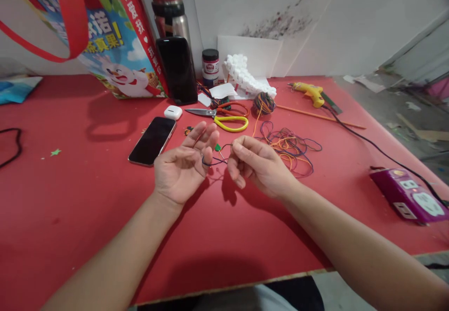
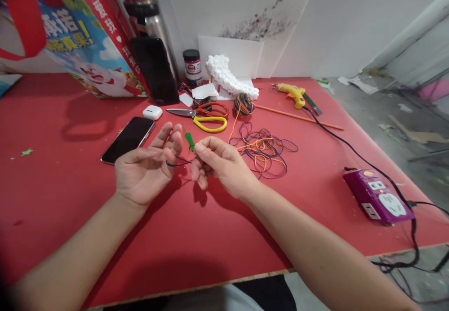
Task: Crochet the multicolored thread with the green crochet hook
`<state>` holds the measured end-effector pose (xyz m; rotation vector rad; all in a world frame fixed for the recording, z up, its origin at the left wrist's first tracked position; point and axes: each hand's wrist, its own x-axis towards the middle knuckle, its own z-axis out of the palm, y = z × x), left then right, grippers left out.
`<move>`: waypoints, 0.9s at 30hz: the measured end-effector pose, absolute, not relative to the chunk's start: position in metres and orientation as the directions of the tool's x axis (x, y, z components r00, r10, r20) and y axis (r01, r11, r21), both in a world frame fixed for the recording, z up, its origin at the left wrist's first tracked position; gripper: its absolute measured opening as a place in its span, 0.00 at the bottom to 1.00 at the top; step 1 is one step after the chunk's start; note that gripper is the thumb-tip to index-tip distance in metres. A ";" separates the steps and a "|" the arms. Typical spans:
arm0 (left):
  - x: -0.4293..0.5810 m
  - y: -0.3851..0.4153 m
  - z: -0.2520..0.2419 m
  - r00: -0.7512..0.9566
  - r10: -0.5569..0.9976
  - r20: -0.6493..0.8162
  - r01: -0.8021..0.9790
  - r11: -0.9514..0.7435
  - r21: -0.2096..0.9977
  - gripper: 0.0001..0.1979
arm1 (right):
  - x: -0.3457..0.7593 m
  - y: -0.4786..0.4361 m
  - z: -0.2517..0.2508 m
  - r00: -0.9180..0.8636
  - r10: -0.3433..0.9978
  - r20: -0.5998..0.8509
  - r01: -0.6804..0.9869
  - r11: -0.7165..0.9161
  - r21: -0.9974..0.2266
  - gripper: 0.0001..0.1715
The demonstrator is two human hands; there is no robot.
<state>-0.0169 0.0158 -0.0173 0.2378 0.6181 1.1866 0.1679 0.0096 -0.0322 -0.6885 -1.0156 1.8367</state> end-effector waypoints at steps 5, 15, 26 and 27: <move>-0.018 0.020 -0.013 0.130 0.944 -0.303 -0.847 0.264 0.460 0.32 | 0.166 0.009 -0.036 -0.481 0.873 -0.075 -0.405 -0.298 -0.865 0.25; -0.019 0.026 -0.019 0.127 0.922 -0.367 -0.752 0.331 0.570 0.33 | 0.172 0.008 -0.024 -0.535 0.845 -0.014 -0.451 -0.300 -0.841 0.21; -0.013 0.025 -0.019 0.122 0.910 -0.395 -0.756 0.344 0.558 0.34 | 0.179 0.009 -0.017 -0.573 0.819 -0.027 -0.436 -0.332 -0.837 0.18; -0.014 0.025 -0.019 0.112 0.904 -0.412 -0.760 0.345 0.551 0.33 | 0.179 0.010 -0.018 -0.541 0.840 -0.026 -0.453 -0.317 -0.833 0.18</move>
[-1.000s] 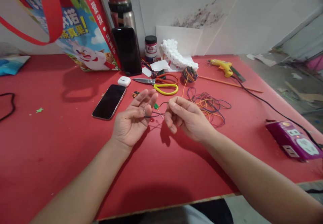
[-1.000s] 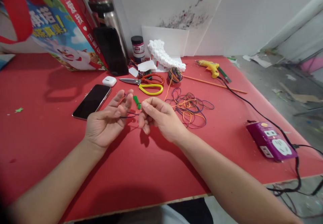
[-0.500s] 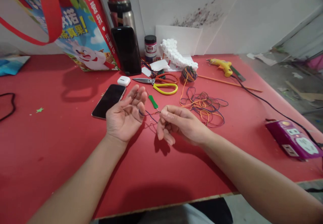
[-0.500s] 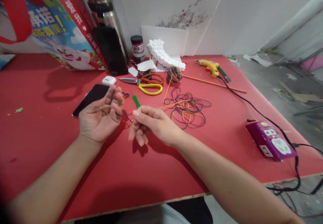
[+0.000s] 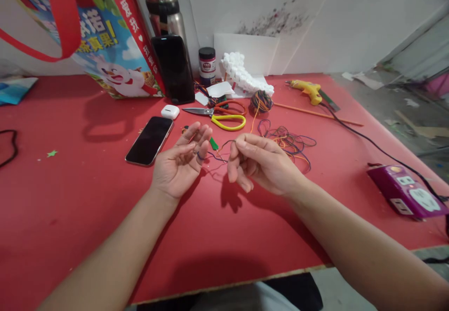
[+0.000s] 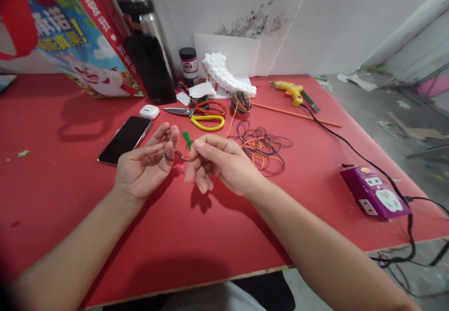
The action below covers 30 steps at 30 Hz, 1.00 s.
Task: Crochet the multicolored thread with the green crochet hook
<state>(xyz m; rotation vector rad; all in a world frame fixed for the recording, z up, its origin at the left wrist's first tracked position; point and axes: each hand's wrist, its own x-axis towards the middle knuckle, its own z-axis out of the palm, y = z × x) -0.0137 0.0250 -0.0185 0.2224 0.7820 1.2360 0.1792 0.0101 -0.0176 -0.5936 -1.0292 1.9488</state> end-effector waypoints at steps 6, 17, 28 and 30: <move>-0.014 0.026 -0.020 0.122 0.921 -0.370 -0.799 0.312 0.514 0.20 | 0.182 0.014 -0.017 -0.470 0.882 -0.022 -0.471 -0.272 -0.839 0.16; -0.014 0.021 -0.023 0.074 0.989 -0.128 -0.481 0.148 0.864 0.11 | 0.191 0.014 -0.004 -0.036 0.987 0.155 -0.446 0.123 -0.887 0.16; 0.002 0.007 -0.012 0.298 0.919 -0.258 -0.629 0.393 0.671 0.16 | 0.176 -0.008 -0.005 -0.338 0.921 0.196 -0.495 0.004 -0.869 0.14; 0.004 0.007 -0.014 0.306 0.911 -0.277 -0.629 0.412 0.660 0.17 | 0.174 -0.016 -0.003 -0.471 0.861 0.193 -0.497 -0.078 -0.864 0.14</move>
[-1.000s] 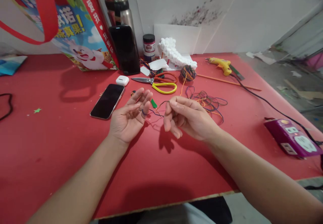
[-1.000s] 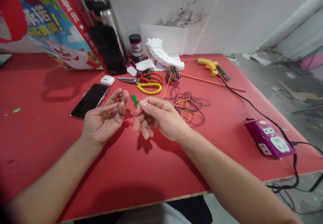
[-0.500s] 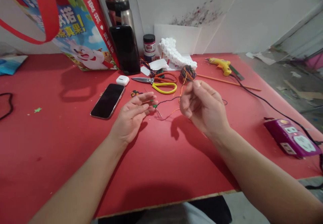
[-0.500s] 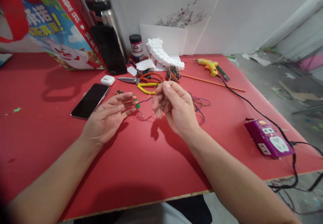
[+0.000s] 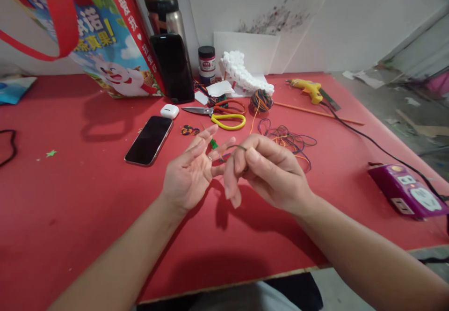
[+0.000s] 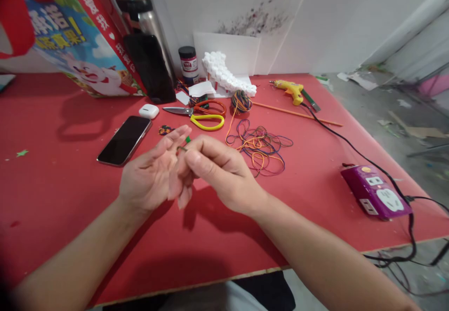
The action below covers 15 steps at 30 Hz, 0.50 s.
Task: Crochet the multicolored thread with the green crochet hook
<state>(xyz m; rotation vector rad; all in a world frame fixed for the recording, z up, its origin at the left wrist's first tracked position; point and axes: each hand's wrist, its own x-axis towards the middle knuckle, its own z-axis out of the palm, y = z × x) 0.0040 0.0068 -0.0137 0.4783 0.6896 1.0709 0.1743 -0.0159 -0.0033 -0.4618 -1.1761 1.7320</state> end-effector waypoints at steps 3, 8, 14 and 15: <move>0.004 0.009 -0.014 0.293 0.921 -0.258 -0.666 0.390 0.636 0.17 | 0.172 -0.024 0.000 -0.647 0.745 0.163 -0.458 -0.209 -0.864 0.15; -0.006 0.016 -0.013 0.260 0.913 -0.314 -0.737 0.398 0.546 0.22 | 0.169 -0.022 -0.007 -0.805 0.589 0.076 -0.315 -0.315 -0.895 0.18; -0.028 0.026 -0.012 0.206 0.922 -0.329 -0.790 0.355 0.500 0.33 | 0.183 0.001 -0.018 -0.697 0.717 0.004 -0.263 -0.250 -0.932 0.23; -0.030 0.027 -0.012 0.236 0.912 -0.334 -0.769 0.386 0.510 0.34 | 0.187 0.005 -0.018 -0.638 0.770 0.035 -0.318 -0.222 -0.922 0.23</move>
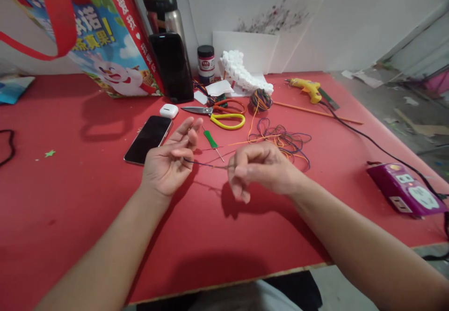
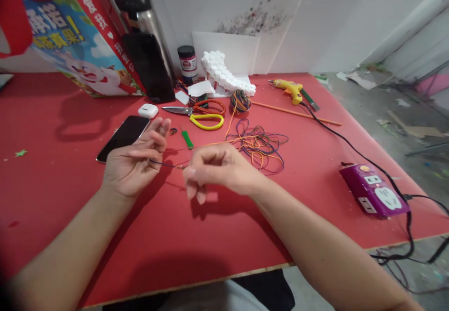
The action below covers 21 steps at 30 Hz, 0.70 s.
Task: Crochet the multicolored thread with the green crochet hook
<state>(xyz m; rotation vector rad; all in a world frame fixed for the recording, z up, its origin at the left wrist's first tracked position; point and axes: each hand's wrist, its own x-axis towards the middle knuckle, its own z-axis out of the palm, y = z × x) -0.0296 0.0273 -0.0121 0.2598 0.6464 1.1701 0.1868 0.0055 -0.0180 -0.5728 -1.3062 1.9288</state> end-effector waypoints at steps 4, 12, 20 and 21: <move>-0.028 0.027 -0.015 0.328 0.882 -0.338 -0.582 0.470 0.663 0.20 | 0.198 0.017 -0.013 -0.416 0.901 0.121 -0.466 -0.097 -0.879 0.21; -0.015 0.017 -0.029 0.712 0.639 -0.291 -0.280 0.638 0.717 0.18 | 0.195 0.016 -0.008 -0.375 0.922 0.099 -0.476 -0.100 -0.874 0.16; -0.011 0.017 -0.034 0.726 0.609 -0.319 -0.287 0.690 0.664 0.26 | 0.194 0.010 -0.006 -0.498 0.862 0.101 -0.456 -0.160 -0.876 0.16; -0.012 0.018 -0.033 0.718 0.611 -0.334 -0.284 0.695 0.660 0.26 | 0.193 0.011 -0.006 -0.471 0.876 0.103 -0.467 -0.148 -0.872 0.16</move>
